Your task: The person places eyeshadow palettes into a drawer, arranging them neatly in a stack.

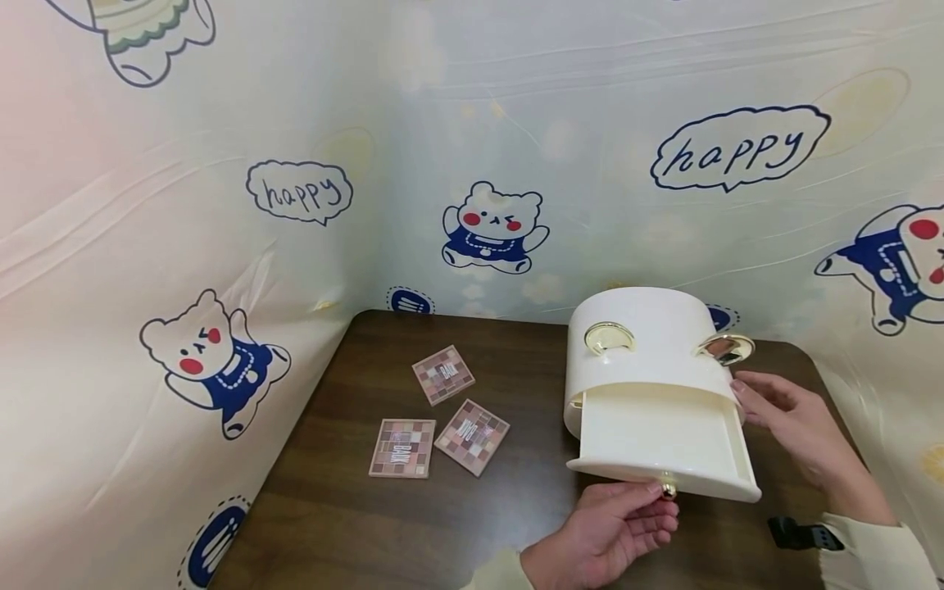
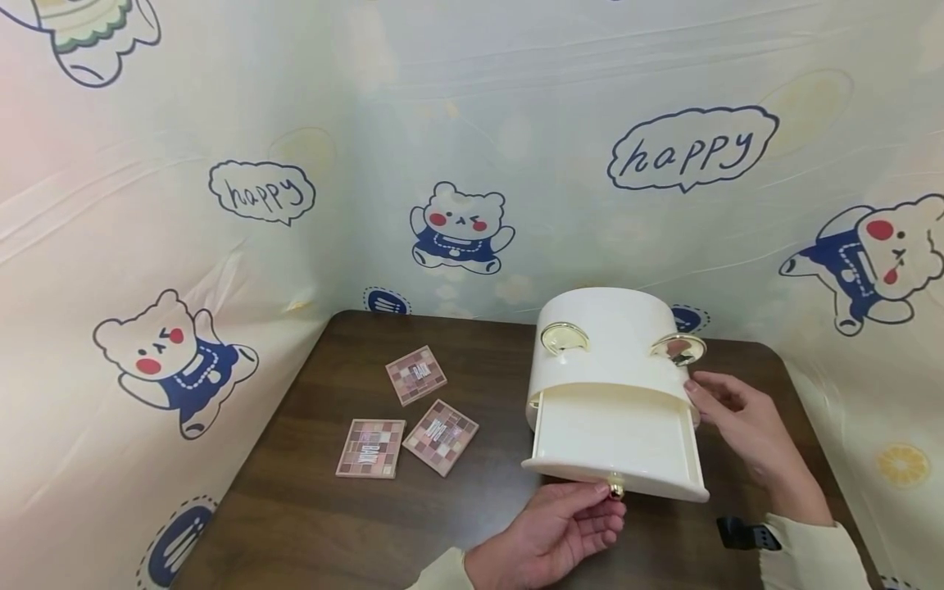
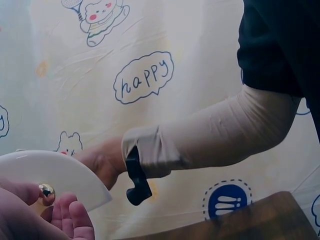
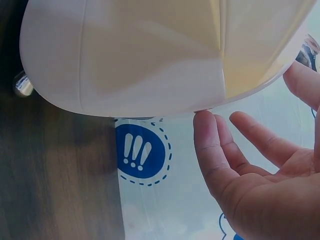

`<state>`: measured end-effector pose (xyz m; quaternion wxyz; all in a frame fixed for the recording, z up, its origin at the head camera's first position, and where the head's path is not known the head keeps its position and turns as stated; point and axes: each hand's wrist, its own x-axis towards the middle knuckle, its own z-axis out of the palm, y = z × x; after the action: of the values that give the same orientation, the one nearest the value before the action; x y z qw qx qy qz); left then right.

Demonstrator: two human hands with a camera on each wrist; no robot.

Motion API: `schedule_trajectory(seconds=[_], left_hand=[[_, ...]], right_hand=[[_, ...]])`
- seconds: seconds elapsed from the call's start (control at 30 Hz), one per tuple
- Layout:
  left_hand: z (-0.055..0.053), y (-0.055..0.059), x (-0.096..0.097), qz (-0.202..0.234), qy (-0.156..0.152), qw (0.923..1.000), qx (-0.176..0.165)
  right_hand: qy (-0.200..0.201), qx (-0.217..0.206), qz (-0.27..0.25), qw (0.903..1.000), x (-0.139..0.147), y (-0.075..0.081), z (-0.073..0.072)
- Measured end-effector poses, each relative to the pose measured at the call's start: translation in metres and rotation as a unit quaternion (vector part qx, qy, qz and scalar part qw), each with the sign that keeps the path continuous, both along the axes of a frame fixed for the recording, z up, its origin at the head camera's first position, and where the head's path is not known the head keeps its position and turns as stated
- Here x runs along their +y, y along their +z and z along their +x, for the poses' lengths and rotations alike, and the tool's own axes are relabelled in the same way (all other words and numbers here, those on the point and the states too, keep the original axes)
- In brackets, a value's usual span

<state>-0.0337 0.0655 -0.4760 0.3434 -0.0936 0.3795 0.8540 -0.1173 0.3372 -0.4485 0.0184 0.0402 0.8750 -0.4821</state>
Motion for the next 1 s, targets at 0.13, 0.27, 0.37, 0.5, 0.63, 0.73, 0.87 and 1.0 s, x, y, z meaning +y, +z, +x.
schedule_trajectory(seconds=[0.13,0.27,0.37,0.5,0.63,0.73,0.87,1.0], left_hand=[[-0.0009,-0.0025,-0.0021,0.006,-0.01,0.9999,0.006],[-0.0019,-0.003,-0.0003,0.014,-0.021,0.9997,0.006],[-0.0017,-0.0028,0.0011,0.007,-0.02,0.9998,0.005],[-0.001,-0.0024,0.0007,-0.002,-0.019,0.9998,0.001],[0.0002,-0.002,-0.0018,0.0,-0.024,0.9997,0.002],[0.0018,-0.0021,-0.0037,0.003,-0.027,0.9996,0.006],[0.0039,-0.0027,-0.0046,0.003,-0.032,0.9994,0.009],[0.0052,-0.0032,-0.0044,0.006,-0.039,0.9992,0.01]], right_hand=[[-0.003,-0.002,0.0,1.0,0.0004,-0.0002,0.0002],[-0.005,0.0,0.0,1.0,0.0009,0.0001,0.0002],[-0.003,-0.001,-0.002,1.0,0.0007,-0.0002,-0.0001],[-0.003,-0.002,-0.005,1.0,0.0005,-0.0008,-0.0005],[-0.007,-0.001,-0.009,0.9999,-0.0001,-0.0015,-0.0006],[-0.008,-0.001,-0.01,0.9999,-0.0002,-0.0012,-0.0002],[-0.008,-0.001,-0.004,1.0,-0.0002,-0.0006,-0.0001],[-0.008,-0.005,-0.002,1.0,-0.0001,-0.0006,-0.0003]])
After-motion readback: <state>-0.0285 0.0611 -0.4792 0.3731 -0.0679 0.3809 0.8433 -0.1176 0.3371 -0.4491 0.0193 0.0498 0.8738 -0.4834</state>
